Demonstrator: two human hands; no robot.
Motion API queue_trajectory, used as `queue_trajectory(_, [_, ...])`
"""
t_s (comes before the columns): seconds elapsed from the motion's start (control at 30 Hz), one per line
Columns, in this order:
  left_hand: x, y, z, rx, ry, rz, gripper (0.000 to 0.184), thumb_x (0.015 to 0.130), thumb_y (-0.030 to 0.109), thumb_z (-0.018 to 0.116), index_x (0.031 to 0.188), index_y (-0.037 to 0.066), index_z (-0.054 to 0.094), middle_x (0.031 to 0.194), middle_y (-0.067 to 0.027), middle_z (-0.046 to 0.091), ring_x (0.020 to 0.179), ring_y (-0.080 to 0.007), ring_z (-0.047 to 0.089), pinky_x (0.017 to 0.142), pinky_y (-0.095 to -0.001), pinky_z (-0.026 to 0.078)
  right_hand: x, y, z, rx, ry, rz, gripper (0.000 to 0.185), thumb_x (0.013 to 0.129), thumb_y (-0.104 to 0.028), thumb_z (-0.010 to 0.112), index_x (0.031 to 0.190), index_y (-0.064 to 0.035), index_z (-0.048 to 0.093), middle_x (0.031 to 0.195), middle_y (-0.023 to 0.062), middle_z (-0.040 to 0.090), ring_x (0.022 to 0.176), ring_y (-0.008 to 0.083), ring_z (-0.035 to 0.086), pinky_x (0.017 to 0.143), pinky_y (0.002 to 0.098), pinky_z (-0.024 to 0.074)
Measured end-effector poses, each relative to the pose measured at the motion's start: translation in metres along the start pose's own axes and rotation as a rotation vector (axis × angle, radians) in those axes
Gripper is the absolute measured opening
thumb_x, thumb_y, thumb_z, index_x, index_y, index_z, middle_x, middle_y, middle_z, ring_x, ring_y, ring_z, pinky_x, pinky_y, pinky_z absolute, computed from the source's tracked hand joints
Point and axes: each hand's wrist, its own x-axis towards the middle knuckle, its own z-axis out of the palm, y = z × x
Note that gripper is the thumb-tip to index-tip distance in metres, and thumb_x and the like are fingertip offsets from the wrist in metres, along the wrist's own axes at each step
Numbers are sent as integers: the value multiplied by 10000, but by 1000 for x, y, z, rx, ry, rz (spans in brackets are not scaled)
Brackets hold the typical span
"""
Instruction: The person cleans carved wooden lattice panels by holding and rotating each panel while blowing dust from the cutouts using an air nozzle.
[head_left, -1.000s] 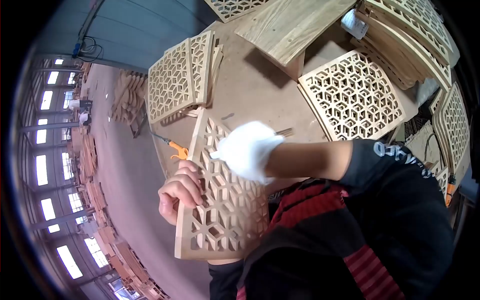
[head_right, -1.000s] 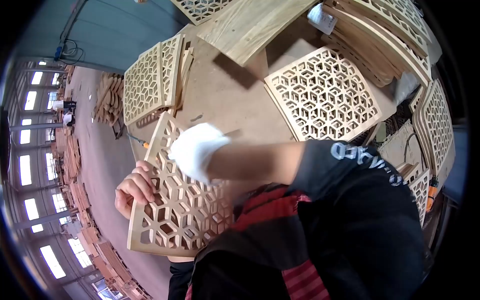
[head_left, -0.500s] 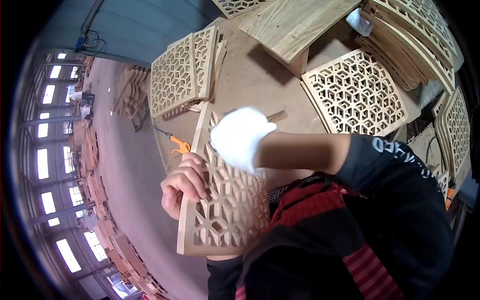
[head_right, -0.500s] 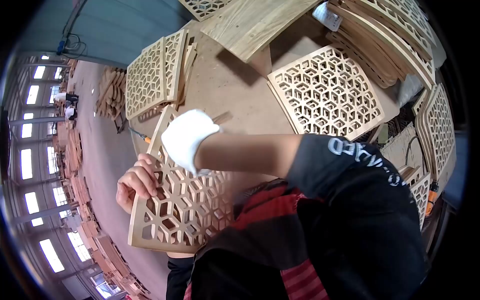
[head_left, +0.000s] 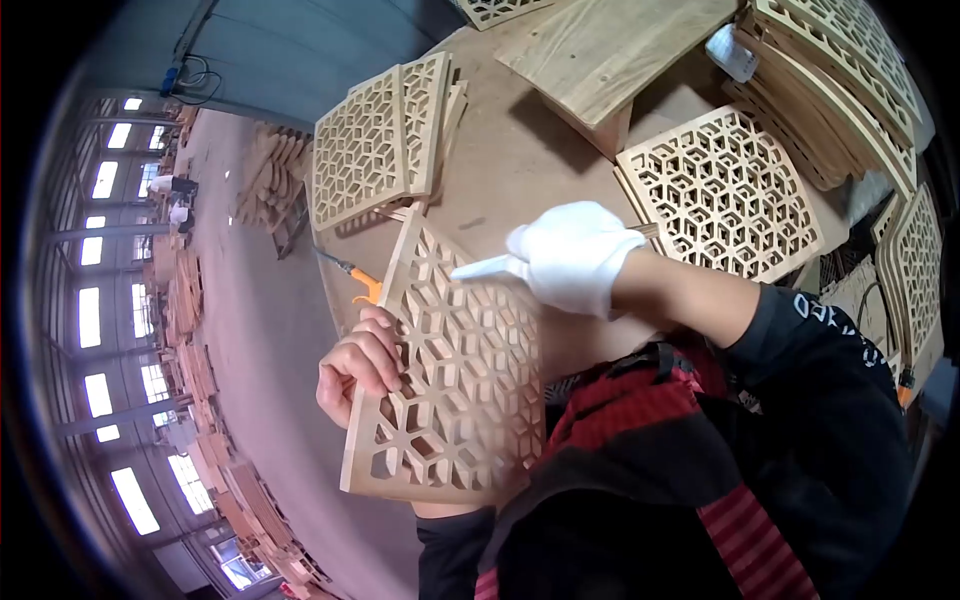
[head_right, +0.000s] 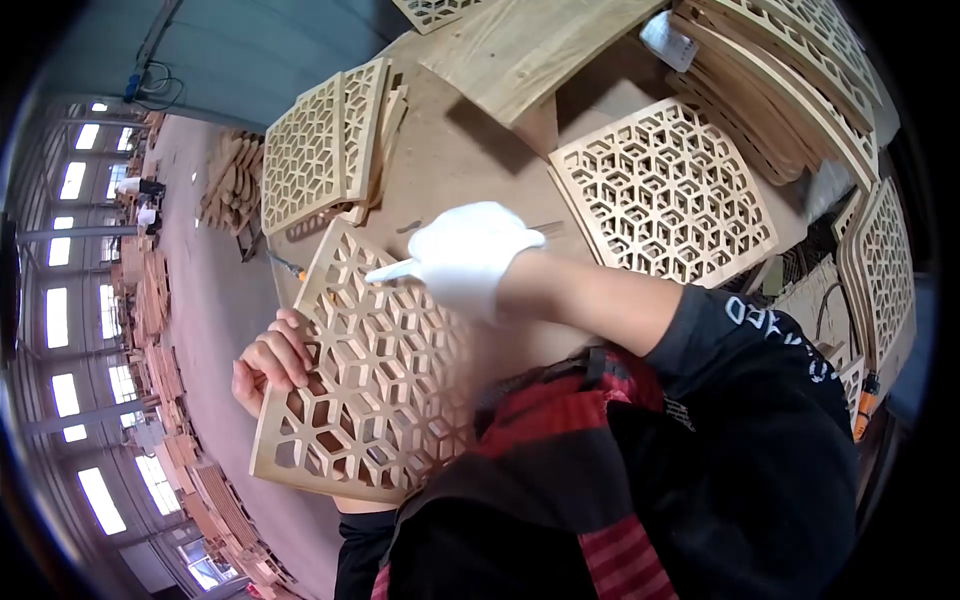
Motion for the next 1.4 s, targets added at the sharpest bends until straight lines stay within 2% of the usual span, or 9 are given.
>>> queue_trajectory(0.13, [2,-1,5,4,50,5,528,963,320,300,460,183,386,438,22,467,462,-136,368,724,-295,335,5,0,15,63,83,45,426,988,-389,407,869,-76,669,765,181,658,732,390,634,687,473,499])
queue_trajectory(0.37, [3,0,-4,-4,-43,-22,508,930,317,298,465,149,418,440,-17,498,462,-164,405,742,-329,354,27,-14,14,-12,-104,9,162,810,-111,572,857,-40,710,827,159,701,758,328,687,685,416,546])
queue_trajectory(0.47, [8,3,14,47,-174,-46,511,924,328,315,457,149,420,436,-18,491,476,-169,402,781,-334,362,50,-19,25,-128,-115,-91,195,799,-141,582,931,-61,700,786,164,682,733,353,672,674,425,537])
queue_trajectory(0.57, [3,-2,19,-23,68,-22,521,923,348,320,457,146,431,436,-23,494,461,-172,393,762,-341,370,49,-22,26,-83,-65,-81,176,802,-162,610,900,-45,696,811,158,689,775,336,681,694,418,543])
queue_trajectory(0.6, [5,-1,18,-19,-3,-28,522,924,354,323,458,144,434,437,-25,496,465,-172,396,766,-339,368,50,-19,28,-71,-52,-94,178,806,-173,613,897,-44,696,813,158,689,781,335,680,696,420,541])
queue_trajectory(0.77, [10,-3,12,26,-136,-41,534,930,365,328,466,131,449,451,-32,506,481,-170,406,776,-333,364,34,-17,6,-49,-124,-15,393,981,-341,455,898,-43,698,819,174,680,786,355,663,718,433,520])
queue_trajectory(0.87, [12,-1,18,2,-9,-64,541,930,368,335,458,126,441,453,-36,506,472,-178,401,769,-334,364,62,-13,40,-88,-53,0,414,983,-353,450,903,-28,695,820,174,679,781,351,663,713,439,517])
queue_trajectory(1.17, [15,-6,26,73,-153,-70,560,924,389,346,441,121,434,425,-26,480,444,-176,387,722,-335,363,53,-17,31,-33,-54,13,198,832,-187,575,914,-58,701,888,184,685,789,325,676,711,427,539])
queue_trajectory(1.4, [8,-1,8,-31,-107,-89,534,911,377,360,458,112,457,447,-41,505,473,-175,415,794,-333,359,40,-3,21,-73,-66,-30,222,881,-246,546,891,-98,710,872,152,689,799,334,664,698,426,528])
